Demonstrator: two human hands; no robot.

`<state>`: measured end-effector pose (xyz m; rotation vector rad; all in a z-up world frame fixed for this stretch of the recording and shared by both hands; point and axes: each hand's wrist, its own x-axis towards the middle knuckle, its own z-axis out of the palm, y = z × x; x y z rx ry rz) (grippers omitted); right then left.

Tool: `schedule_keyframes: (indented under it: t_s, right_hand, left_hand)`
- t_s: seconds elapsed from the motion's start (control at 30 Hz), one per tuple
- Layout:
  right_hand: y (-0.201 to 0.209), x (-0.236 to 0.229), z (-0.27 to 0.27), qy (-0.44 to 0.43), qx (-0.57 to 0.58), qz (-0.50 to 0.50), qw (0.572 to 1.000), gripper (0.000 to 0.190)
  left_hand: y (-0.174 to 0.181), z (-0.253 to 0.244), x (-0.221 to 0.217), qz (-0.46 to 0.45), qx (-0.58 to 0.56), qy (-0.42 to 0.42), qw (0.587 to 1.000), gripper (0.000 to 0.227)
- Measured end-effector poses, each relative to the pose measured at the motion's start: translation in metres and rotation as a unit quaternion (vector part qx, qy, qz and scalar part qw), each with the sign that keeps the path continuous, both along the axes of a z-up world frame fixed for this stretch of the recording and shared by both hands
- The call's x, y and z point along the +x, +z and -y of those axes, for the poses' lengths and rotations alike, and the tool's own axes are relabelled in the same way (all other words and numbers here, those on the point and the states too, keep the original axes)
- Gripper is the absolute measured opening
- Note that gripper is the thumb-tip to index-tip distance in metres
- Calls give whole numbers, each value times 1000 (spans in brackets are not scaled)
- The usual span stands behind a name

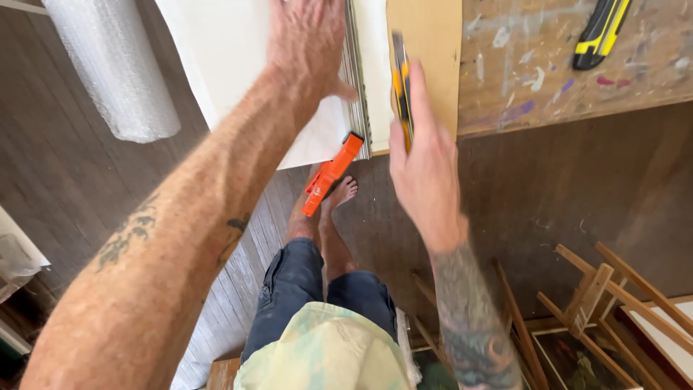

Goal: Trimming paper or mat board using a utility knife and a metal straight edge on a workbench to prepare for framing artwork.

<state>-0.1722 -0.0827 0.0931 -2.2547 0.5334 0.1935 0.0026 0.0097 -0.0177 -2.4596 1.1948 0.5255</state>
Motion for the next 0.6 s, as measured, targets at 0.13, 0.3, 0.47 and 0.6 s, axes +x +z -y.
schedule_keyframes:
  t_s: [0.13, 0.3, 0.47, 0.6]
  right_hand:
    - [-43, 53, 18, 24, -12, 52, 998, 69]
    - [-71, 116, 27, 22, -64, 19, 998, 58]
    - [-84, 143, 27, 41, -86, 64, 993, 46]
    - [-80, 151, 24, 36, -75, 32, 996, 48]
  left_hand:
    - [8, 2, -9, 16, -31, 20, 999, 157]
    - [3, 9, -14, -21, 43, 24, 999, 169]
    - [9, 16, -20, -30, 44, 73, 996, 184]
    - [2, 21, -23, -23, 25, 100, 994, 150]
